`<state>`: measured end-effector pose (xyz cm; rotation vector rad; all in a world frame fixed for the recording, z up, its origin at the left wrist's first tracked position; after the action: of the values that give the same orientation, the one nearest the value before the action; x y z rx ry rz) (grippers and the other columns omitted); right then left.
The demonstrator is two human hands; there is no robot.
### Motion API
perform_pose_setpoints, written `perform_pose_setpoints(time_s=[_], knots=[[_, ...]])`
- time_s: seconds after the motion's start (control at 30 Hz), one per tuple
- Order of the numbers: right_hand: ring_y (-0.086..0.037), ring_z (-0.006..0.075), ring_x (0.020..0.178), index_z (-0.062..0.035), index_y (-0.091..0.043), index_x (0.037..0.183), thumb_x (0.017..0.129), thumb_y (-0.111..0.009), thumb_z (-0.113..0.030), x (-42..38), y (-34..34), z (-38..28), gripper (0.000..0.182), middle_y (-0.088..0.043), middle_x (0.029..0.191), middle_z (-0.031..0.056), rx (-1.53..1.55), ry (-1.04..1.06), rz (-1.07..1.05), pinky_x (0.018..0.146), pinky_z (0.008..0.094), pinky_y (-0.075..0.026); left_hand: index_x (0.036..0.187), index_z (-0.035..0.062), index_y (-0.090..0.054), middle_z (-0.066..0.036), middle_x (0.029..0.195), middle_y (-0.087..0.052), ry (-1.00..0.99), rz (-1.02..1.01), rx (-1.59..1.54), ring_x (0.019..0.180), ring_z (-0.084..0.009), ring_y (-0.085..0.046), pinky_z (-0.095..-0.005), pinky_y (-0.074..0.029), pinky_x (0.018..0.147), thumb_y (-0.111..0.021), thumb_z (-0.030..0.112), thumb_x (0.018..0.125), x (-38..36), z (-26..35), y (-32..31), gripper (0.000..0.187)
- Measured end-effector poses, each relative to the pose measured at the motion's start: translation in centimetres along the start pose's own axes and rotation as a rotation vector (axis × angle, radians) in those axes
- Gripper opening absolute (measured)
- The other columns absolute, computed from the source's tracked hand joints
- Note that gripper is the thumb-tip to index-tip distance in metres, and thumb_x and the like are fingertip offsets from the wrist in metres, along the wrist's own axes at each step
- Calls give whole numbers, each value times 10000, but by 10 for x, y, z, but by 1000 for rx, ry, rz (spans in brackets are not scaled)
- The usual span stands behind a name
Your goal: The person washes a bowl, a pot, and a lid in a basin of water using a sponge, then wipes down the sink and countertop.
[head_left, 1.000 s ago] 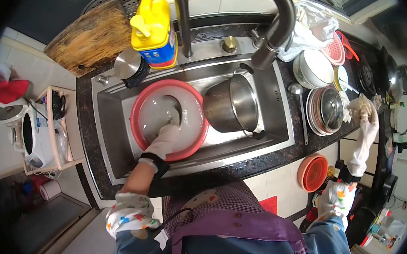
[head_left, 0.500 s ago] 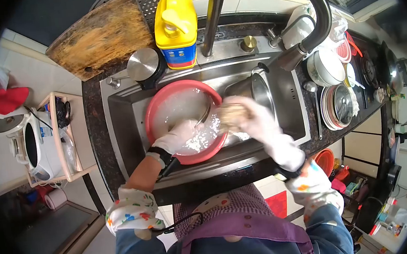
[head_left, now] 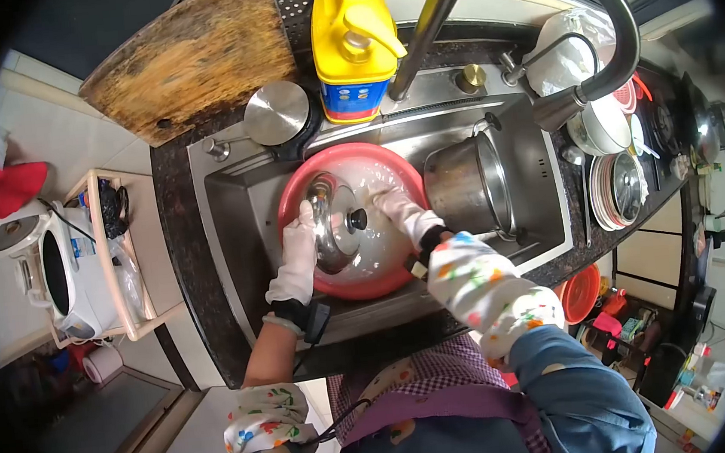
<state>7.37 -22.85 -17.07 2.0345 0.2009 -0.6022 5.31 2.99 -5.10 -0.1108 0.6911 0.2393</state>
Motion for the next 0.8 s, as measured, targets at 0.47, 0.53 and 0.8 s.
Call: perform_pose_setpoints(time_s=[0.47, 0.53, 0.8], knots=[[-578, 240, 870, -8, -460, 1191, 880, -503, -84, -19, 64, -189, 324, -591, 1025, 147, 539, 852, -277, 757, 313, -487, 1003, -10, -600, -91, 832, -648, 121, -100, 116, 647, -162, -603, -270, -500, 624, -430, 333, 954, -32, 25, -16, 386], [-578, 228, 857, -11, -465, 1182, 881, -497, -74, -19, 64, -170, 309, -592, 1019, 142, 805, 690, -366, 744, 303, -488, 984, -37, -595, -135, 795, -654, 117, -56, -215, 583, -190, -612, -292, -520, 598, -430, 391, 946, -48, 35, -10, 460], [-554, 153, 936, -30, -479, 1188, 910, -509, -61, -123, 35, -142, 282, -526, 1126, 98, 1945, -87, -533, 757, 244, -487, 1059, 4, -533, -46, 948, -595, -288, 160, 197, 885, -151, -552, -270, -450, 793, -384, 329, 976, -61, 23, 13, 367]])
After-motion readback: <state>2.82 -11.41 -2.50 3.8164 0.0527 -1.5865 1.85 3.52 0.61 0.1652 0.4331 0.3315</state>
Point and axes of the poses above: each hand's wrist, its own x-axis towards the middle knuckle, its own y-axis out of the back of the hand, z = x × y, the point moved 5 cm from there along x, towards the middle knuckle
